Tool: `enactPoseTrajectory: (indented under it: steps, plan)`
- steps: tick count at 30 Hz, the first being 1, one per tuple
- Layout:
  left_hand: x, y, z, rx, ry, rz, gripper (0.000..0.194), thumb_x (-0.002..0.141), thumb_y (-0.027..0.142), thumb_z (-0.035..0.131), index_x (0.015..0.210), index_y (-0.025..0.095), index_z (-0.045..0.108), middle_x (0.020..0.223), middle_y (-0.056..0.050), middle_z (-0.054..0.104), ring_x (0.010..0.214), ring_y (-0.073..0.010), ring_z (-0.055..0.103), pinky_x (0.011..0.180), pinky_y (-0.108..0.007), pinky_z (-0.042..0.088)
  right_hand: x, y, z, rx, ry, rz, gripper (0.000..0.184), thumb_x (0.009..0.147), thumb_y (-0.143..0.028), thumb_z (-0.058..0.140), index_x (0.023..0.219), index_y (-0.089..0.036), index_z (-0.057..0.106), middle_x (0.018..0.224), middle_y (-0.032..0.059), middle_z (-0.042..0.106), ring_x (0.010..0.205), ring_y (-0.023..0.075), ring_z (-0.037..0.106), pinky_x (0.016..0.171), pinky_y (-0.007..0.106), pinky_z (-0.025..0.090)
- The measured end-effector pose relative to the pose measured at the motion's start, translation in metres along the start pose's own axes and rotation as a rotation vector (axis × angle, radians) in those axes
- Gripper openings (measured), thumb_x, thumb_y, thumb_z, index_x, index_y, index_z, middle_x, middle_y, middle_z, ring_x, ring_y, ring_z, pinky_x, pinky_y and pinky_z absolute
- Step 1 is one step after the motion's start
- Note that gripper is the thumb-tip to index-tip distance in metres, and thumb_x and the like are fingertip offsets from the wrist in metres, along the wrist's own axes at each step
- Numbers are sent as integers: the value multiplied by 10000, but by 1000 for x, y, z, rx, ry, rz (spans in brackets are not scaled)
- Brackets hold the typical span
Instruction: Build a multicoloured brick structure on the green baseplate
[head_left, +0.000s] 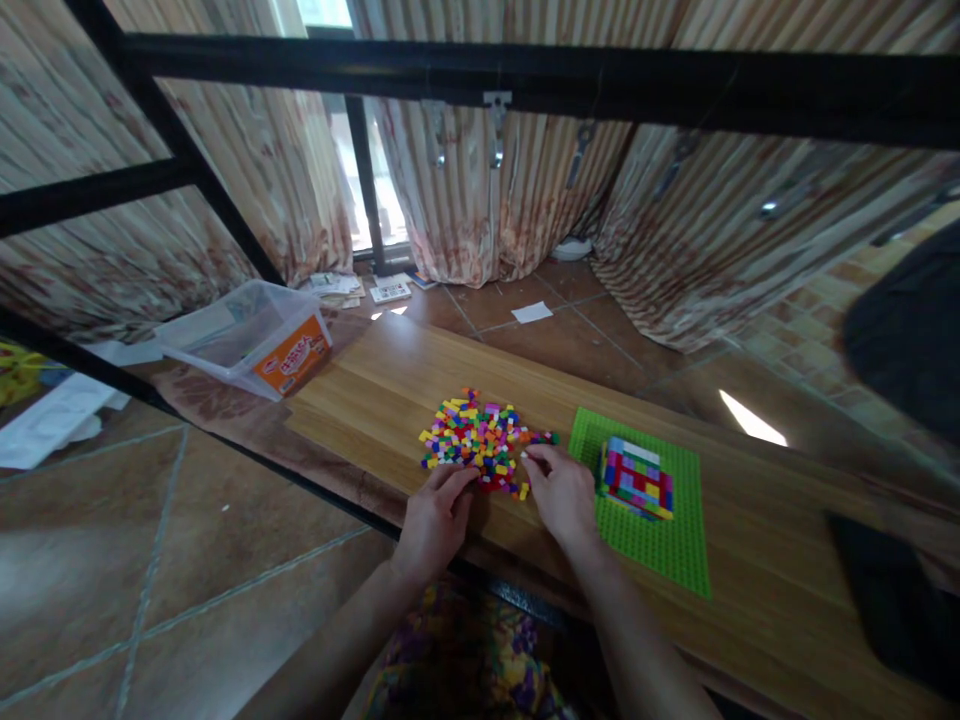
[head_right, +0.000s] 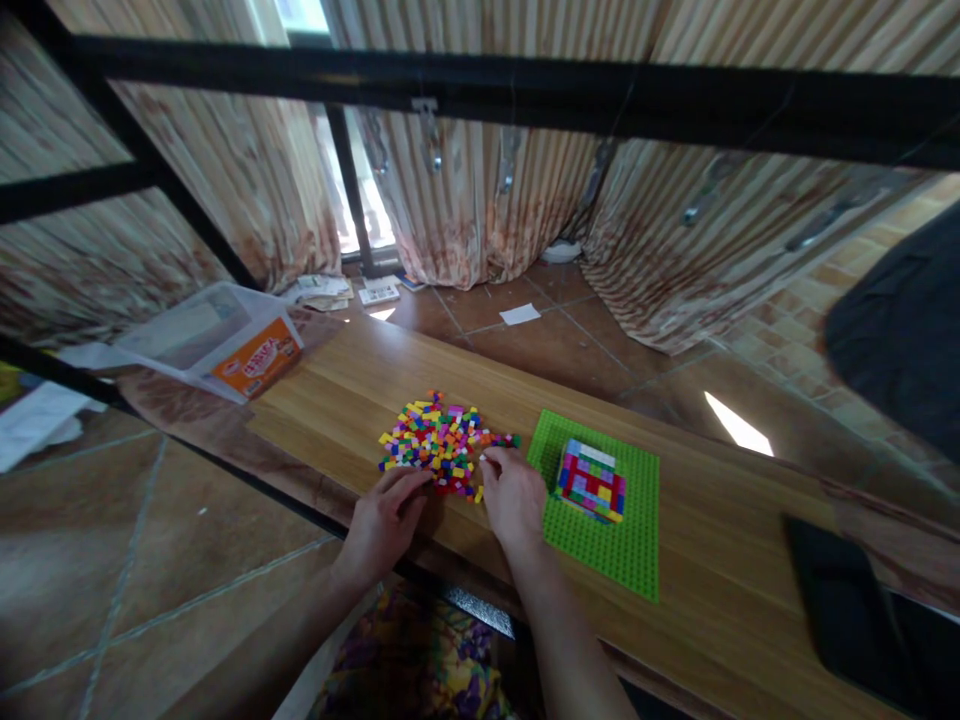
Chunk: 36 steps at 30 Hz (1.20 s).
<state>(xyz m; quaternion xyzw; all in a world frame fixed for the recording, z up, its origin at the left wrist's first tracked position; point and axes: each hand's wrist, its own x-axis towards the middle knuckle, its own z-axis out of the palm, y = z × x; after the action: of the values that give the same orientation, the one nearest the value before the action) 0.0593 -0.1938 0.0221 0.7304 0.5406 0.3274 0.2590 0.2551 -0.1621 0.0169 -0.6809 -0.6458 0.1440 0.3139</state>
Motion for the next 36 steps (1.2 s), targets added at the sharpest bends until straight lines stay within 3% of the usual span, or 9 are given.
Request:
enactPoseTrajectory:
  steps: [9, 15, 21, 28, 32, 36]
  plan:
    - [-7, 1, -9, -94, 58, 18, 300, 904, 187, 464, 1171, 225, 597, 1164, -83, 602, 1086, -177, 587, 945, -315, 508, -10, 4, -5, 212, 57, 137, 269, 867, -353, 493, 960, -204, 698, 905, 56, 739, 761, 195, 683, 750, 327, 501]
    - [-8, -10, -19, -72, 185, -60, 262, 894, 186, 480, 1114, 222, 617, 1104, -77, 624, 1007, -172, 614, 890, -305, 526, -6, -12, -7, 149, 77, -9, 269, 875, -344, 489, 908, -197, 712, 920, 65, 726, 799, 194, 661, 742, 308, 483]
    - [-2, -30, -31, -15, 346, -44, 230, 868, 163, 526, 1069, 201, 631, 1041, -63, 640, 954, -166, 621, 835, -296, 537, 25, -31, 5, -41, -86, -189, 240, 903, -282, 485, 961, -214, 708, 959, 53, 676, 856, 188, 613, 782, 301, 454]
    - [-1, -37, -30, 9, 323, -84, 270, 855, 152, 536, 1110, 192, 615, 1084, -68, 619, 947, -164, 622, 820, -296, 544, 30, -47, 24, -280, -165, -210, 174, 906, -242, 522, 901, -214, 694, 997, 65, 613, 899, 195, 570, 774, 294, 432]
    - [3, -36, -34, 29, 313, -67, 271, 856, 175, 547, 1120, 187, 612, 1082, -68, 624, 973, -178, 615, 854, -322, 535, 27, -48, 27, -246, -150, -169, 150, 910, -201, 511, 891, -212, 659, 1029, 55, 605, 905, 183, 570, 745, 275, 431]
    - [4, -26, -37, -3, 328, -49, 270, 864, 216, 559, 1127, 188, 614, 1090, -70, 627, 956, -180, 621, 835, -318, 535, 19, -53, 16, -102, -77, -148, 141, 916, -189, 497, 924, -209, 636, 1006, 57, 622, 921, 187, 578, 786, 285, 438]
